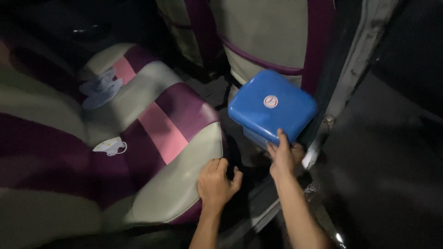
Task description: The person wipes the exterior door frame and roof of a silver car using a blue cloth. They then open the car door, retrieve a blue plastic container from the back seat, and wipe the container with the cloth.
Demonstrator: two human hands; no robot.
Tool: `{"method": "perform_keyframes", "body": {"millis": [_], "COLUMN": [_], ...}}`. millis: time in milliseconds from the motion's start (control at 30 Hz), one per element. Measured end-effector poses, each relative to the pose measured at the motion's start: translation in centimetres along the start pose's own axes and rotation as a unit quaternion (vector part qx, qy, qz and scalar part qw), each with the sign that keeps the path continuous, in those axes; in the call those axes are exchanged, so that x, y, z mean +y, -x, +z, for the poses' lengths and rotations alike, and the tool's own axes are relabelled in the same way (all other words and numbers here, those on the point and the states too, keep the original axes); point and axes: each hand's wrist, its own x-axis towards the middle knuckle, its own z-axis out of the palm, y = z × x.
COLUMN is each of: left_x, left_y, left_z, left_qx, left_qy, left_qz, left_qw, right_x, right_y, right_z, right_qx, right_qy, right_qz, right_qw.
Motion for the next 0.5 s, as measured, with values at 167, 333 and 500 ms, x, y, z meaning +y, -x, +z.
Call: {"method": "perform_keyframes", "body": {"millis": [167,333,500], "left_x": [-1.3,-1.8,-1.2], "left_y": [0.4,0.0,-0.1], "left_z": [0.0,-1.6,-10.1], "left_qx": [-0.040,-0.078,0.107], "left_qy": [0.155,0.294,0.387], "left_qz": [-0.087,-0.218,-0.340], "left_qw": [0.983,0.927,0.850], "right_x": [-3.6,-8.3,-10.8], "right_y": [4.5,9.0,14.5], "right_z": [1.3,2.1,1.5], "right_qx": [-0.091,-0.191,-0.299], "right_qy": [-0.021,-0.003,0.026], "right_qz": [-0.141,-0.157,-0.146], "right_qw": [0.986,0.969,0.942]}}
